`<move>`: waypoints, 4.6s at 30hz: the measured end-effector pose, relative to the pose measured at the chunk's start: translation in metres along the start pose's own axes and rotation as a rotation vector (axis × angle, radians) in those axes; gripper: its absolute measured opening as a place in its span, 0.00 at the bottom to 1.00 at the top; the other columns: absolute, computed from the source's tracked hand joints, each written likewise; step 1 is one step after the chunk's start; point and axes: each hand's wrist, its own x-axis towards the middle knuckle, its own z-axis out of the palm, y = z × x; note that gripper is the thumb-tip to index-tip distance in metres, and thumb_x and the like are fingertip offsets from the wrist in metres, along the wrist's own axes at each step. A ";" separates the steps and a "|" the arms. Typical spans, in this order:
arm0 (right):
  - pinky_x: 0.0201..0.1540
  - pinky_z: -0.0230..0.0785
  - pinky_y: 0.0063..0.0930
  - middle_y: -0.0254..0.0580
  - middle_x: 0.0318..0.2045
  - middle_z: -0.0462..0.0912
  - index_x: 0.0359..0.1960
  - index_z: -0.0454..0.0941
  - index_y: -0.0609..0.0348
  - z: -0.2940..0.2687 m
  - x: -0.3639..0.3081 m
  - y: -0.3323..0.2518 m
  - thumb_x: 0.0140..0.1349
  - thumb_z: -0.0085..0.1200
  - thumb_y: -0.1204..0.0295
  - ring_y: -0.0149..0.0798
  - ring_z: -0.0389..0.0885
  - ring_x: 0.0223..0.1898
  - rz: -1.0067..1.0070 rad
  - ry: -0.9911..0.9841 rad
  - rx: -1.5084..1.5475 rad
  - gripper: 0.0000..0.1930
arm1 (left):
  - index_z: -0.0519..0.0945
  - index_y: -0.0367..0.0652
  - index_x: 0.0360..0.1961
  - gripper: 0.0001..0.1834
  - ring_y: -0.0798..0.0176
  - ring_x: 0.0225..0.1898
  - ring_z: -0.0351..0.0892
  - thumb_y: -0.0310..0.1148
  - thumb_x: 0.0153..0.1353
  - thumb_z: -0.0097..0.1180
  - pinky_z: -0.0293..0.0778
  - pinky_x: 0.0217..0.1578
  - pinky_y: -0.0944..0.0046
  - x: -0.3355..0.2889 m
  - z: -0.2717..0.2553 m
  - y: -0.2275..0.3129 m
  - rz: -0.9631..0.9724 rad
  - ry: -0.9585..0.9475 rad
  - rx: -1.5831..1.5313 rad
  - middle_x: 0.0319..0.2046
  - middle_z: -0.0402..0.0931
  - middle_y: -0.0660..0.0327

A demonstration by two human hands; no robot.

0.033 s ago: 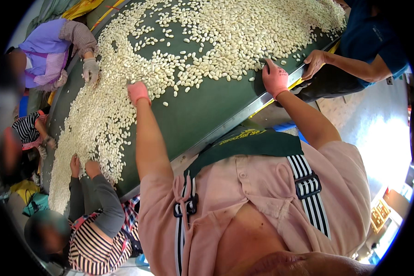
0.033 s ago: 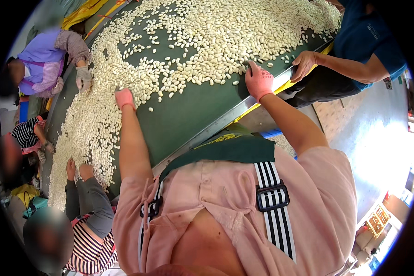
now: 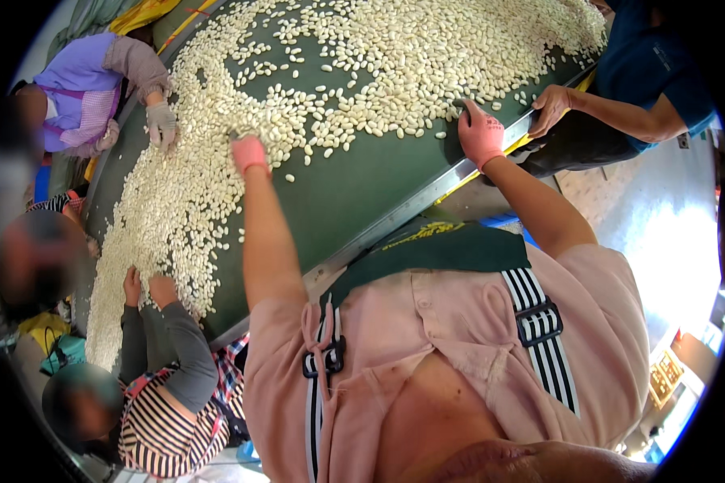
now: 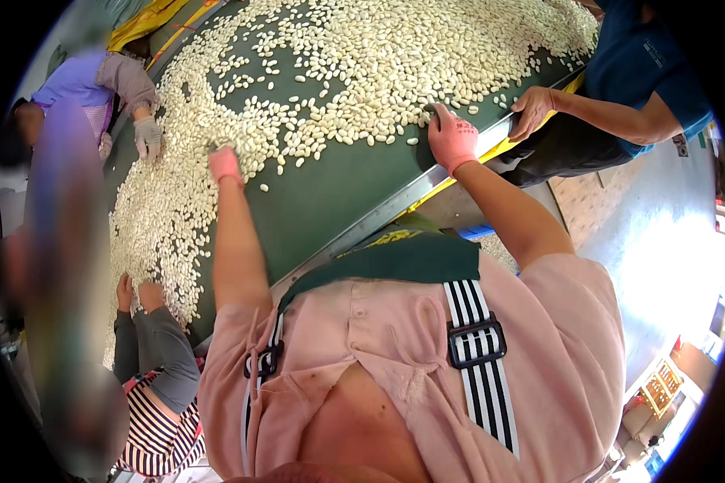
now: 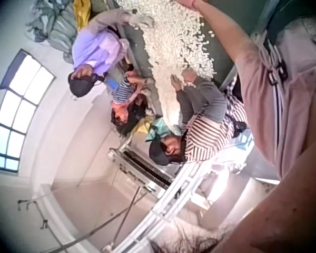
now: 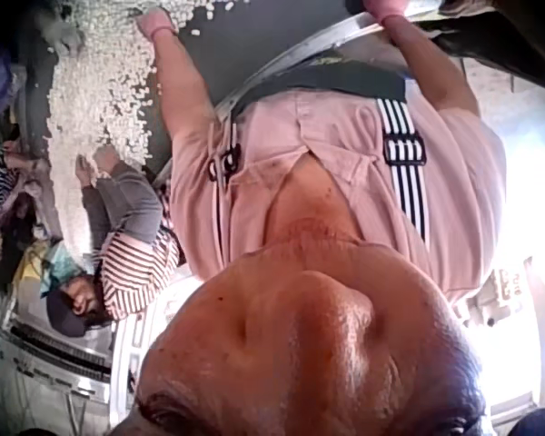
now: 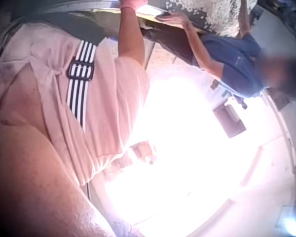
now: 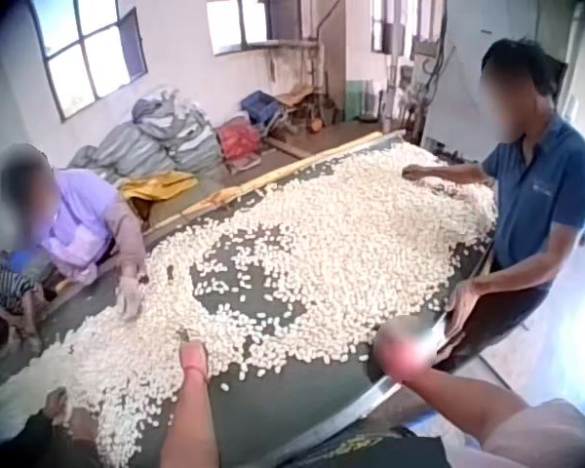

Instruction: The person sorts white bean seeds on a moving conveyor belt by hand, picking out unwanted items and spreading the beans evenly. Other workers are visible on the same line performing similar tasks.

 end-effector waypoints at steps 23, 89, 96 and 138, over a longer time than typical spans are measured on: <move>0.15 0.47 0.13 0.25 0.20 0.66 0.32 0.70 0.52 0.041 0.022 -0.179 0.73 0.47 0.58 0.21 0.59 0.17 0.612 -1.553 1.829 0.14 | 0.72 0.35 0.55 0.23 0.39 0.55 0.69 0.31 0.57 0.53 0.65 0.58 0.47 -0.171 -0.062 0.030 0.485 0.014 0.093 0.55 0.71 0.43; 0.50 0.72 0.41 0.47 0.42 0.84 0.55 0.76 0.42 0.091 -0.030 -0.275 0.68 0.46 0.55 0.49 0.82 0.46 -0.167 -0.464 0.107 0.18 | 0.63 0.46 0.69 0.36 0.37 0.66 0.56 0.52 0.63 0.52 0.53 0.65 0.38 0.013 -0.220 -0.107 0.446 0.336 0.901 0.68 0.57 0.46; 0.52 0.71 0.41 0.46 0.47 0.83 0.51 0.78 0.50 0.103 0.037 -0.292 0.67 0.45 0.52 0.48 0.80 0.49 -0.104 -0.307 -0.106 0.20 | 0.65 0.37 0.65 0.36 0.39 0.66 0.59 0.47 0.61 0.54 0.54 0.66 0.45 -0.042 -0.163 -0.115 0.570 -0.066 0.634 0.64 0.62 0.43; 0.45 0.72 0.44 0.46 0.39 0.84 0.46 0.74 0.50 0.101 -0.107 -0.385 0.69 0.46 0.56 0.51 0.82 0.43 -0.390 -0.463 -0.223 0.14 | 0.77 0.30 0.52 0.15 0.62 0.50 0.77 0.22 0.66 0.48 0.70 0.55 0.64 -0.064 -0.421 -0.242 0.173 0.306 -0.137 0.48 0.79 0.54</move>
